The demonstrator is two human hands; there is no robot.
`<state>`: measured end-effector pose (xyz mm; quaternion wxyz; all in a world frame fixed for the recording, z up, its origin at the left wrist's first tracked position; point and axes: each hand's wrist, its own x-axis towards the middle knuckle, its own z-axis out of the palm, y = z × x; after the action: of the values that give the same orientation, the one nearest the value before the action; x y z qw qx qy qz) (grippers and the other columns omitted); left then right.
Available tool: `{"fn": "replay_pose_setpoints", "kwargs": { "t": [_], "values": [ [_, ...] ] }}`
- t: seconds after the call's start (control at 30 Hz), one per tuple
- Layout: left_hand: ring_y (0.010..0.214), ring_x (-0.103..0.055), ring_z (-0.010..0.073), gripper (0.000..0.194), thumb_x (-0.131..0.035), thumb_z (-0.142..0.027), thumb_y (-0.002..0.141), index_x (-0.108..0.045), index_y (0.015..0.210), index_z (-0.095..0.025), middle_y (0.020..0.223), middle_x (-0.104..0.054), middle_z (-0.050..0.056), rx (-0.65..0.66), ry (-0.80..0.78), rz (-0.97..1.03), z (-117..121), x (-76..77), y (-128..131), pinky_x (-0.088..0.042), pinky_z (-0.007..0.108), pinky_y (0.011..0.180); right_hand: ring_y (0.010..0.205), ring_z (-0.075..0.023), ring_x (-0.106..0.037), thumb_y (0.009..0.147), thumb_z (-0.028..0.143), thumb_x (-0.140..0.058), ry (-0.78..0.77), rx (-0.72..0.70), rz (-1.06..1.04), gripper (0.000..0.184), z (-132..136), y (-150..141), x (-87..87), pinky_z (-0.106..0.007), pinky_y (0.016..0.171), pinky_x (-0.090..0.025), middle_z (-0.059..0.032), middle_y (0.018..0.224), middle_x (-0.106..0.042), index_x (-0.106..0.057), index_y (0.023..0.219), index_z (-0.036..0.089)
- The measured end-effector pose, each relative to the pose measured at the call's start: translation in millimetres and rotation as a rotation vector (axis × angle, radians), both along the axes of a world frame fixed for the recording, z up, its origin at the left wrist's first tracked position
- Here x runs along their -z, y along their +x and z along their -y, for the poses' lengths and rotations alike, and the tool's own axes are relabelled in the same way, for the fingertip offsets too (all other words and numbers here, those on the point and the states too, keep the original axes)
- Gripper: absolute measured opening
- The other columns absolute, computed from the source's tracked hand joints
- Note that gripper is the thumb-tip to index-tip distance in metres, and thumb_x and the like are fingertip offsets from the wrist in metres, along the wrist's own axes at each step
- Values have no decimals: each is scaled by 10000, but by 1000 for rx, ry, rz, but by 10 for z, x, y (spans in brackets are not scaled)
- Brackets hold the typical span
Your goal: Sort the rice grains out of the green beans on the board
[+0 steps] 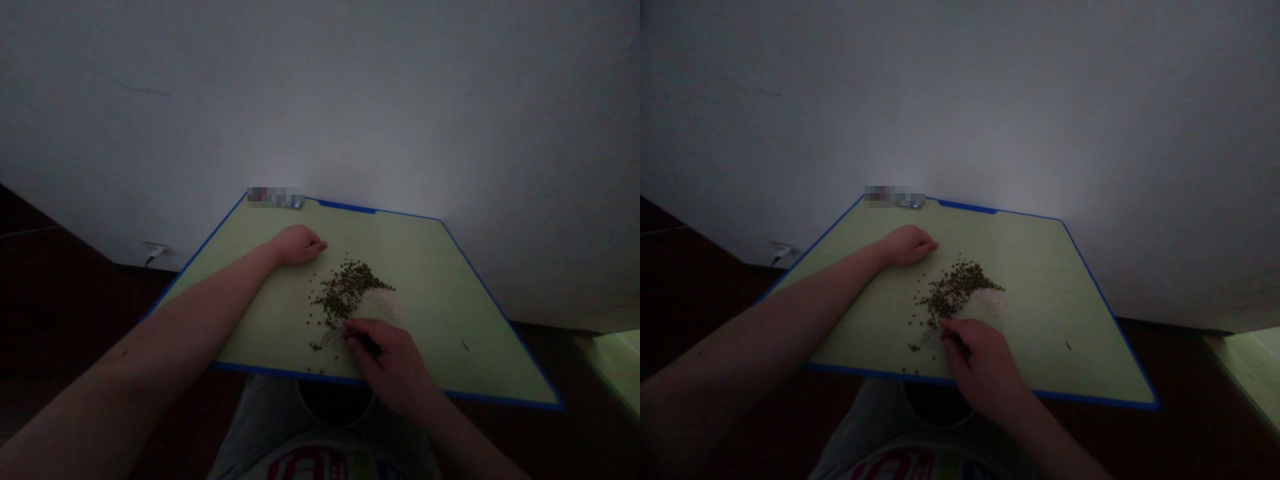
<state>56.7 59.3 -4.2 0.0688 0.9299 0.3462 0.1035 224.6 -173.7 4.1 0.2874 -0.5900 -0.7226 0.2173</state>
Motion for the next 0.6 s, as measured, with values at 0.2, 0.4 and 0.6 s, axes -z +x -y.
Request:
{"fn": "replay_pose_setpoints", "kwargs": {
  "t": [0.2, 0.4, 0.6],
  "values": [
    [485, -370, 125, 562, -252, -523, 823, -608, 606, -146, 550, -548, 63, 6, 3, 12, -9, 13, -7, -212, 291, 524, 883, -178, -605, 824, 225, -465, 13, -35, -5, 266, -32, -43, 1, -332, 804, -472, -53, 973, -662, -600, 1052, 211],
    [490, -366, 126, 561, -257, -537, 813, -594, 593, -147, 527, -520, 56, 6, -33, 40, -11, 12, -6, -217, 295, 537, 859, -172, -599, 821, 200, -463, 5, -92, -18, 264, -78, -105, -37, -316, 784, -467, -48, 954, -660, -599, 1046, 207],
    [490, -360, 123, 555, -260, -535, 811, -586, 586, -146, 528, -521, 56, 0, -33, 42, -15, 19, -7, -221, 296, 537, 854, -159, -598, 821, 189, -462, 22, -103, -23, 260, -78, -97, -34, -298, 783, -464, -44, 950, -661, -603, 1039, 206]
  ]
}}
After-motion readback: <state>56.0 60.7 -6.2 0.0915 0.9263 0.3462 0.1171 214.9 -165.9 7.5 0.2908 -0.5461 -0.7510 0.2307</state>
